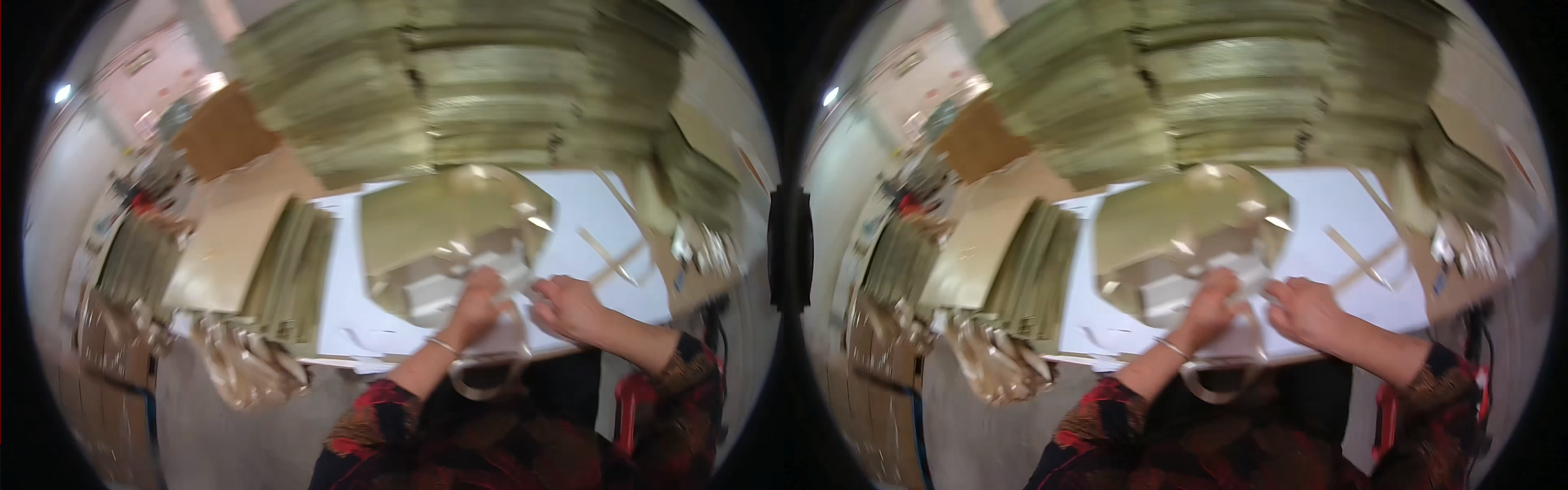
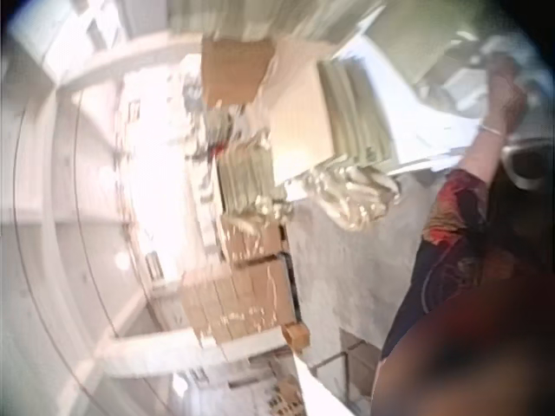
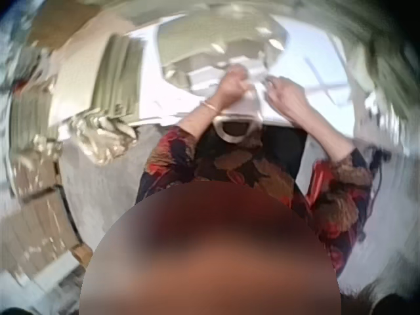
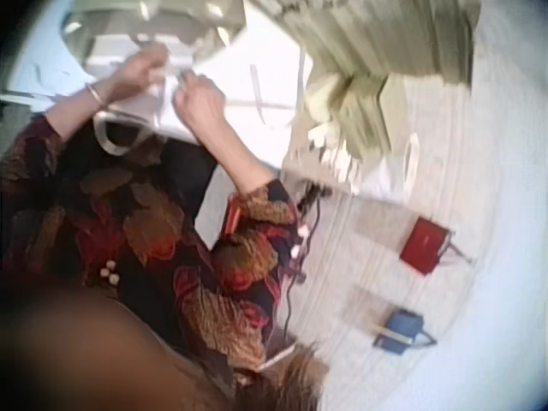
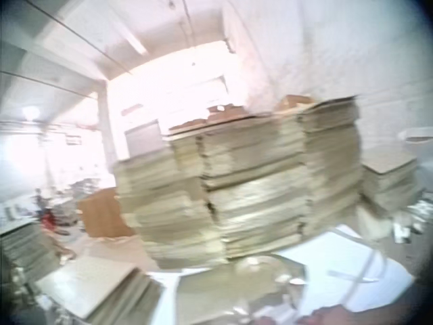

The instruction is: Assembling gold-colored paper bags by gluing on handles and folding.

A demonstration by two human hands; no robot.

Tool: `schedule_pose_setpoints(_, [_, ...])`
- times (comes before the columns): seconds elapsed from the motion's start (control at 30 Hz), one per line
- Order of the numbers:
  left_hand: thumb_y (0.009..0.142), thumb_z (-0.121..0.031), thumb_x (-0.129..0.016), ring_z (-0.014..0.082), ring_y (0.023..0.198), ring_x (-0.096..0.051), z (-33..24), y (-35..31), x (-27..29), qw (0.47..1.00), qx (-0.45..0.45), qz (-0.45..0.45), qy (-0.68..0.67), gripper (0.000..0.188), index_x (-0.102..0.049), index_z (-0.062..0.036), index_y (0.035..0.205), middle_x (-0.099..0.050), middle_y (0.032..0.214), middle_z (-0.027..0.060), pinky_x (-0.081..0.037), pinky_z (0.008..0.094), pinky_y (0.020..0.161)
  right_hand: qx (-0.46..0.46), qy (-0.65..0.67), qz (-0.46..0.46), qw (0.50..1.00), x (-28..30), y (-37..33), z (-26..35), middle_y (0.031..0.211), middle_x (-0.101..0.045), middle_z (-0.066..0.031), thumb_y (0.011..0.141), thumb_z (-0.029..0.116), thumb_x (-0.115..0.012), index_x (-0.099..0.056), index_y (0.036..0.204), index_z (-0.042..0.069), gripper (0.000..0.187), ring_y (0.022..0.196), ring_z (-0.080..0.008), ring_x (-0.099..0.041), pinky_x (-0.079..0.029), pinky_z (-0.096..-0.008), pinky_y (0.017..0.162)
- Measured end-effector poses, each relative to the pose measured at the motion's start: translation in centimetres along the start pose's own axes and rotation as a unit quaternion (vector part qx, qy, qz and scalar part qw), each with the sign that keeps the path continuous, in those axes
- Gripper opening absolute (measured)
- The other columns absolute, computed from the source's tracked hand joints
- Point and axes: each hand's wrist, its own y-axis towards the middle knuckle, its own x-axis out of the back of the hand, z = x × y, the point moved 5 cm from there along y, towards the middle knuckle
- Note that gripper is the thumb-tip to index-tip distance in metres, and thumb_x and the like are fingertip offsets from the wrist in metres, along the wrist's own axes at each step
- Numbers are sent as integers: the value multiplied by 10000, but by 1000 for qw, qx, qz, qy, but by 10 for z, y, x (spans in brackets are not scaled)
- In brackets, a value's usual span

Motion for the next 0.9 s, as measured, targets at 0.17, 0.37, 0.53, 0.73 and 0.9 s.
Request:
schedule_pose_setpoints(0.17, [674,-44,-716,318,828,-532,-5,11,9,996,78,40,28,224,-558,7,824,-542,846,129,-458,381,738,-134,179,-8,975,-45,-20,2,873,-655,-194,815,208,-642,-599,1047,35,292,817,-378,-641,-511,-450,713])
schedule_pose_setpoints(0.37, [685,-52,-724,337,931,-583,-13,17,15,992,109,17,58,262,-625,27,915,-617,937,162,-480,367,843,-147,249,-72,954,-53,-9,15,717,-631,-188,813,131,-592,-574,1053,15,267,674,-382,-627,-492,-454,613])
schedule_pose_setpoints(0.53, [710,-54,-725,309,917,-606,-12,12,14,987,143,24,63,301,-638,19,989,-632,969,152,-494,348,839,-101,241,-96,960,-61,-5,21,707,-619,-222,814,101,-560,-532,1076,-4,284,697,-439,-614,-487,-508,634])
schedule_pose_setpoints(0.73, [732,-61,-719,299,1008,-614,-3,4,10,984,174,-4,27,374,-645,-30,1097,-662,987,142,-499,342,875,-74,255,-24,964,-64,2,31,704,-617,-256,818,53,-499,-517,1072,-53,276,691,-447,-616,-482,-530,647])
schedule_pose_setpoints(0.9, [758,-136,-661,313,1020,-573,-19,7,7,966,27,76,244,215,-650,-97,969,-659,930,90,-421,467,861,-83,219,-41,971,-24,-8,24,769,-650,-178,857,214,-597,-605,1071,38,278,722,-384,-639,-506,-468,652])
